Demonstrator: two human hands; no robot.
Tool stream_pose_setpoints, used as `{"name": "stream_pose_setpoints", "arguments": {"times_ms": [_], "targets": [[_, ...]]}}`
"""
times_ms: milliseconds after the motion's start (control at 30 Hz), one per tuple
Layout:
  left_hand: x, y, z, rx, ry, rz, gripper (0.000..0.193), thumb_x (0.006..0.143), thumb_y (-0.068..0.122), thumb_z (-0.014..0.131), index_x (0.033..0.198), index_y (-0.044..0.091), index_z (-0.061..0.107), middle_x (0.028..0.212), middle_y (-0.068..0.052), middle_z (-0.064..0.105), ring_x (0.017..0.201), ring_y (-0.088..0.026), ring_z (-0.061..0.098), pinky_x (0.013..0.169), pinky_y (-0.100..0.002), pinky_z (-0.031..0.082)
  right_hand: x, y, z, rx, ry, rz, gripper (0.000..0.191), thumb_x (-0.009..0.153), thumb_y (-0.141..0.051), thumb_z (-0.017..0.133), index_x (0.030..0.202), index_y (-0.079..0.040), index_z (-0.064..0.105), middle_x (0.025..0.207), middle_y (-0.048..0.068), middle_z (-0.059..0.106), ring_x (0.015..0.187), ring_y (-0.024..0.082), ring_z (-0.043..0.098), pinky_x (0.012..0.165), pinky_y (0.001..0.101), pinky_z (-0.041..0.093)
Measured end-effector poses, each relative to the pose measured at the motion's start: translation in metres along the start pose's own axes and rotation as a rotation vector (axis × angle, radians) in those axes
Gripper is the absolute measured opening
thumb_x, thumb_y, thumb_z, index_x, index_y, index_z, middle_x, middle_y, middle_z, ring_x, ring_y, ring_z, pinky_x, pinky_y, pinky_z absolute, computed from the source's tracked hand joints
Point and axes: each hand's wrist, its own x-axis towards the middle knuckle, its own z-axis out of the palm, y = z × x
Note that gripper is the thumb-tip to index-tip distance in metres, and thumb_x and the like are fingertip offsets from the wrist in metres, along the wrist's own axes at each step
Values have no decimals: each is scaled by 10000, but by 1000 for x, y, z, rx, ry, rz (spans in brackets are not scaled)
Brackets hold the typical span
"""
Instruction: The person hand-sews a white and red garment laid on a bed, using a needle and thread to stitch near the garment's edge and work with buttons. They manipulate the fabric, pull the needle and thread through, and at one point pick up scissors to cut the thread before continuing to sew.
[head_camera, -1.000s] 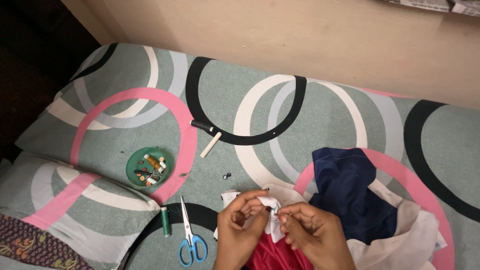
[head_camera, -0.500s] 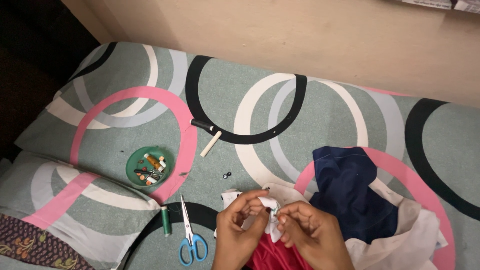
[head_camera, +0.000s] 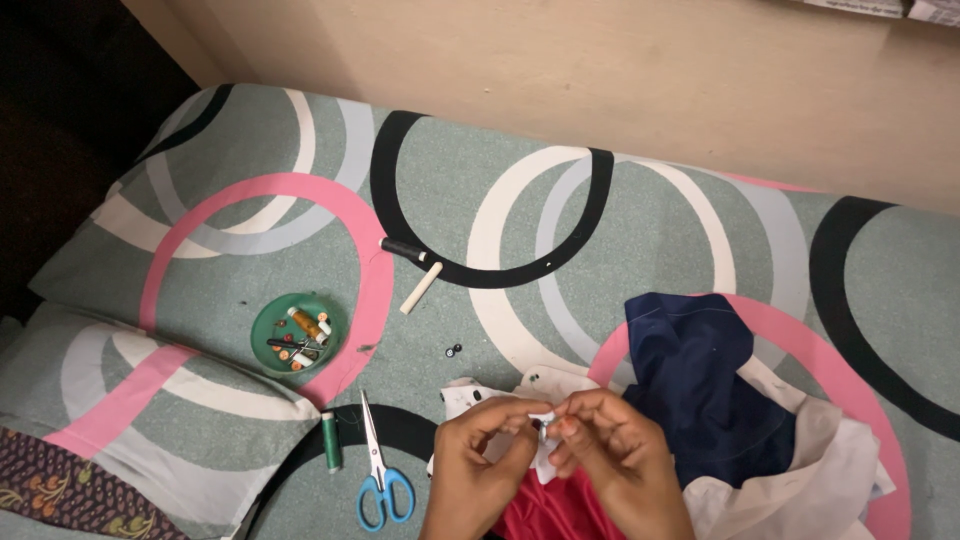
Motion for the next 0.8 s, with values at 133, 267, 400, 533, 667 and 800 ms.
{"name": "stream_pose_setpoints", "arguments": {"times_ms": [133, 267, 400, 533, 667, 800], "targets": [[0, 7, -2, 28, -26, 2, 272, 782, -78, 660, 992, 8, 809, 892, -70, 779, 828, -114, 713, 782, -253, 554, -3, 2, -2, -65, 117, -86, 126, 958, -81, 662, 1046, 8, 670, 908, 85, 714, 809, 106, 654, 671, 248, 495], [3, 12, -2, 93, -9, -9, 269, 772, -62, 666, 982, 15, 815, 875, -80, 781, 789, -118, 727, 750, -253, 565, -2, -4, -8, 20, 143, -148, 132, 964, -91, 655, 1056, 3, 660, 1000, 66, 681, 912, 107, 606, 811, 267, 474], [5, 14, -3, 154, 15, -19, 231, 739, -18, 764, 959, 35, 812, 921, -78, 806, 783, -118, 736, 729, -262, 577, -2, -7, -6, 131, 126, -159, 140, 1013, -133, 552, 1031, 0, 592, 915, 106, 708, 989, 170, 667, 1036, 343, 458], [7, 9, -10, 233, 10, -6, 273, 690, 25, 857, 958, 41, 809, 894, -78, 806, 744, -137, 700, 702, -268, 570, -2, -6, -1, 339, 92, -244, 146, 1058, -140, 513, 1110, -7, 547, 760, 71, 578, 789, 191, 613, 1032, 425, 519], [12, -1, -16, 325, 35, -38, 214, 735, 19, 823, 946, 51, 806, 870, -90, 797, 709, -161, 712, 668, -278, 561, -5, -5, -3, 505, 192, -264, 135, 1058, -134, 513, 1139, -29, 540, 701, 62, 510, 497, 101, 413, 516, 300, 422], [12, -8, -15, 414, 12, 74, 175, 810, 7, 759, 970, 65, 799, 900, -111, 773, 726, -192, 714, 644, -293, 582, -6, -4, -11, 441, 205, -310, 97, 1061, -102, 516, 1118, -26, 533, 703, 68, 505, 507, 80, 363, 490, 266, 329]]}}
